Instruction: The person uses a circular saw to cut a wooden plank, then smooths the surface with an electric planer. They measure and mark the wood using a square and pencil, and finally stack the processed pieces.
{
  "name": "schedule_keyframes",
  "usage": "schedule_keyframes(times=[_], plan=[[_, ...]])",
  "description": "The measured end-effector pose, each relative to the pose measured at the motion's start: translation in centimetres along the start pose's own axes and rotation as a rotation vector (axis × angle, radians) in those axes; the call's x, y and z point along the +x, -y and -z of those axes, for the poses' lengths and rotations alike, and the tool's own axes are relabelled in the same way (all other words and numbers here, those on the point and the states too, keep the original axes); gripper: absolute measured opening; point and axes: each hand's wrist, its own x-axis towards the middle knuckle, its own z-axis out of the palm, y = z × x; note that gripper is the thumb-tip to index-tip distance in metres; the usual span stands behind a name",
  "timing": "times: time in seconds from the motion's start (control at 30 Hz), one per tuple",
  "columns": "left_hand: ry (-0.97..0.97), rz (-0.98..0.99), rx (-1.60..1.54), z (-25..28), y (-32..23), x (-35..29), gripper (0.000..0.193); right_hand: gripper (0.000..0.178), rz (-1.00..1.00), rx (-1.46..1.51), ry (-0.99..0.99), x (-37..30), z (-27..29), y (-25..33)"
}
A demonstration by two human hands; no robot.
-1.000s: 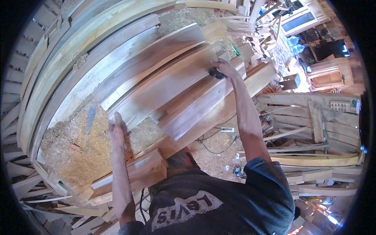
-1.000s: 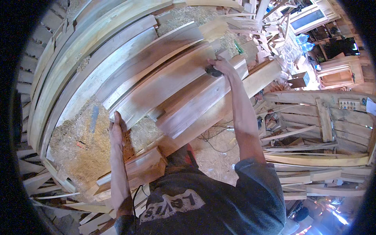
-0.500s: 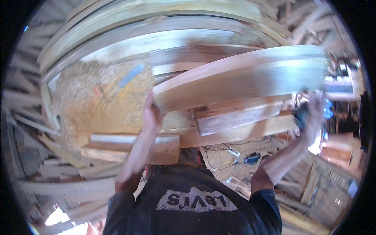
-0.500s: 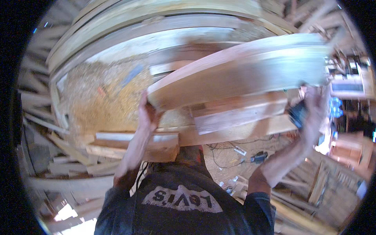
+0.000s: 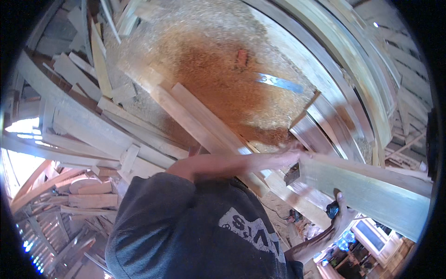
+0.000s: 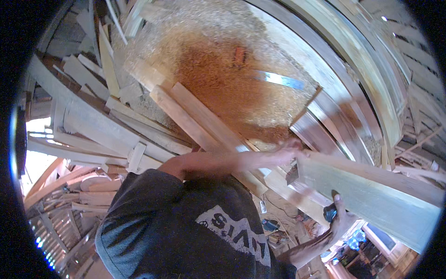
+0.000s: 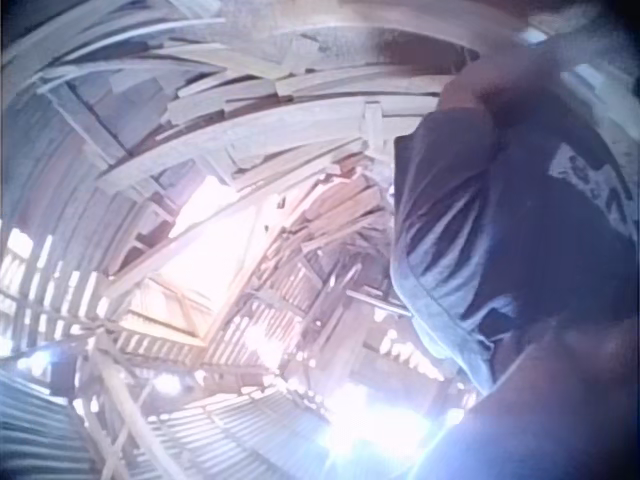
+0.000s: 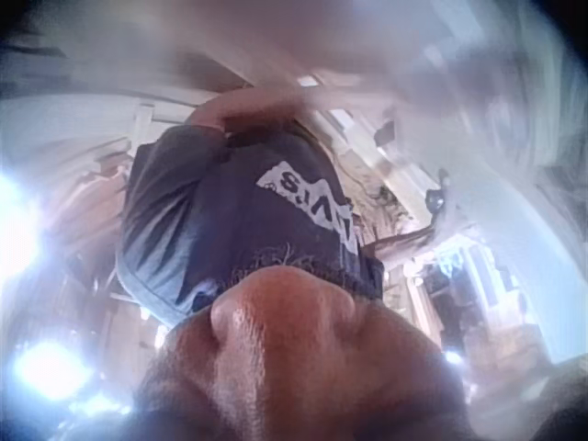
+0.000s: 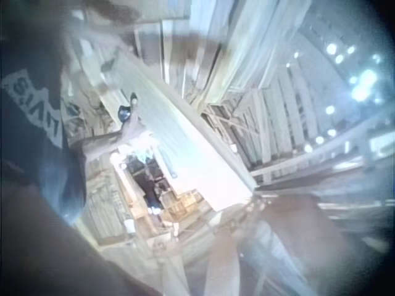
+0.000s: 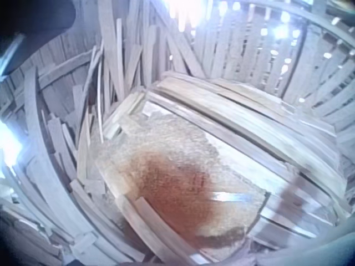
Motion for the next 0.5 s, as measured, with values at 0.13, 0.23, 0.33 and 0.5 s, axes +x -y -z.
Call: schedule_keyframes(times=[0.13, 0.23, 0.33, 0.5], plan=[[-0.077, -0.530, 0.466, 3.1, -12.0, -7.5, 0.099, 0.070, 0.114, -0.228, 0.113, -2.3, -3.2, 4.7], [0.192, -0.518, 0.198, 4.0, -20.3, -12.0, 0.105, 0.063, 0.279, -0.539, 0.400, -3.0, -7.8, 9.2], [-0.162, -0.544, -0.156, 9.9, -17.1, -12.0, 0.106, 0.050, 0.246, -0.836, 0.653, -4.0, -14.4, 13.8], [-0.310, -0.174, -0.163, 21.5, -14.6, -16.7, 0.098, 0.046, 0.440, -0.989, 0.903, -3.6, -22.8, 11.0]])
